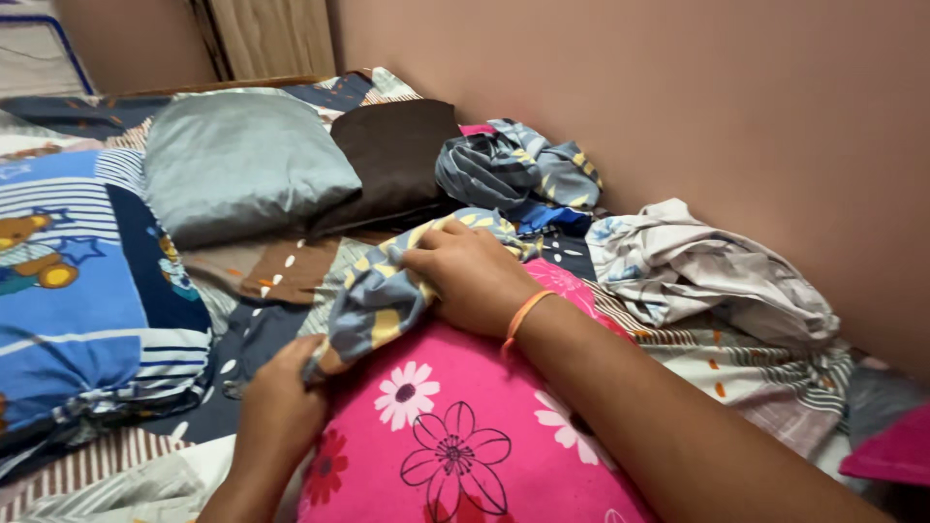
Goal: The person inserts a pink floral pillow into a grey and yellow patterned pillowcase. They align the corners, push the pillow inside, and adjust the fabric to fit the pillow.
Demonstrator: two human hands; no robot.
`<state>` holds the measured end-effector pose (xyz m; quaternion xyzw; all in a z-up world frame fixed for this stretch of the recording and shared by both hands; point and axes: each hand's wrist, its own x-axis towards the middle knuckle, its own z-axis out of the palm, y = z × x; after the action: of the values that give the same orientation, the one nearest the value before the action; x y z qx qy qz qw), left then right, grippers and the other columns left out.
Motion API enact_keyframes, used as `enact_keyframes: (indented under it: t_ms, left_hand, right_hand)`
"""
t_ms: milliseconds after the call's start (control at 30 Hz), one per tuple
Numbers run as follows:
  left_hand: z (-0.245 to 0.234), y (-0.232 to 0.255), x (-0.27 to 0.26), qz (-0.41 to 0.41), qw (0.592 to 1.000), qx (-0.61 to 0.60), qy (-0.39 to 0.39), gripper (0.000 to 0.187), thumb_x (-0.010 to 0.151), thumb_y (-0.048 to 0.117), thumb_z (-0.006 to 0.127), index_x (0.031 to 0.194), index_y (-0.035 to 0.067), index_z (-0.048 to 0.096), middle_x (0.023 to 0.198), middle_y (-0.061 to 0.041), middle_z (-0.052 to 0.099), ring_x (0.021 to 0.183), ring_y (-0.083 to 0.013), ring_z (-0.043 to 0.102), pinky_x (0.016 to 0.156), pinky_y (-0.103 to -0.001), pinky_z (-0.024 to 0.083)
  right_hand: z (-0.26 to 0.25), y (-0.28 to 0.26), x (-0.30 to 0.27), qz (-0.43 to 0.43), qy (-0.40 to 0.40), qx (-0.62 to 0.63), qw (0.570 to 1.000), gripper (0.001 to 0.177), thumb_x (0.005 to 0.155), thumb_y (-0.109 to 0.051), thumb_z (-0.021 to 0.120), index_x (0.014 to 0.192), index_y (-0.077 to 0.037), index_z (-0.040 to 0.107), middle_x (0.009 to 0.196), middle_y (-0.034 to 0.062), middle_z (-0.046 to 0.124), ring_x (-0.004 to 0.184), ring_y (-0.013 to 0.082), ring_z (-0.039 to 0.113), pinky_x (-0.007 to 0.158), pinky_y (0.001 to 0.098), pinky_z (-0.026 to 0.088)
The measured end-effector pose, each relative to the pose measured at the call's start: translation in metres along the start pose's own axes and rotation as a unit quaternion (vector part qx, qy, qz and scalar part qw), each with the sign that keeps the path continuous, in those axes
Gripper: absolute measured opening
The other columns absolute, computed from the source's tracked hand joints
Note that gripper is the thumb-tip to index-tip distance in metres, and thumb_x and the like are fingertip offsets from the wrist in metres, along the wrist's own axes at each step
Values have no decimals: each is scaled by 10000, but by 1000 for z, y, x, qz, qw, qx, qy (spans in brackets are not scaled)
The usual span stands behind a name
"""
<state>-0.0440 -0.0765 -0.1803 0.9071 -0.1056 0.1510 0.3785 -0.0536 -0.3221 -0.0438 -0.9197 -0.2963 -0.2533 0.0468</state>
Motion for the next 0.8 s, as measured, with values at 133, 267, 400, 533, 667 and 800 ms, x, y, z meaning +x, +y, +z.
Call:
enact_keyframes:
  t_ms: [133, 267, 400, 533, 667, 800]
  left_hand:
    - [7, -11, 4, 0, 986, -165, 36, 451, 856, 39, 546, 1284, 95, 677, 1032, -192, 767, 946, -299, 749, 815, -376, 550]
    - [6, -16, 0, 4, 958, -285, -38, 338, 887, 80, 590, 1201, 54, 712, 929, -93, 793, 825, -148, 682, 728, -288, 539]
    - [1, -14, -1, -158, 931, -263, -199, 319, 892, 165, 681, 1203, 125, 743, 839, -60, 735, 686, -158, 615, 594, -313, 492]
    - [-10, -14, 0, -154, 904, -270, -293, 295, 848, 151, 763, 1137, 92, 744, 805, -64, 715, 661, -184, 607, 578, -346, 486]
    - [-13, -12, -8, 204, 970, -129, -17, 472, 650, 74, 812, 1112, 48, 721, 981, -136, 717, 864, -253, 692, 740, -353, 533]
    - [3, -6, -14, 154, 970, -186, 28, 419, 754, -10, 624, 1165, 35, 697, 1102, -159, 767, 975, -271, 727, 854, -365, 536]
  right_hand:
    - [8, -17, 4, -130, 31, -6, 991, 489, 728, -103, 655, 1213, -155, 629, 1132, 75, 681, 1112, 317, 673, 846, 487, 494]
    - [23, -39, 16, -84, -144, 14, 986, 341, 822, -180, 670, 1155, -128, 619, 978, 120, 715, 938, 359, 700, 747, 519, 511]
    - [31, -52, 21, -42, -183, -7, 982, 208, 832, -190, 651, 1023, -119, 696, 885, 166, 729, 834, 387, 715, 731, 521, 541]
    - [27, -58, 19, -4, -226, -7, 974, 207, 788, -189, 651, 955, -147, 766, 879, 196, 739, 842, 408, 714, 752, 524, 544]
    - [17, -62, 22, 14, -275, 1, 961, 207, 806, -227, 649, 950, -147, 774, 892, 182, 741, 853, 398, 717, 763, 516, 549]
    - [7, -64, 21, 47, -273, 18, 961, 242, 845, -334, 663, 925, -133, 772, 878, 169, 742, 835, 393, 709, 759, 514, 545]
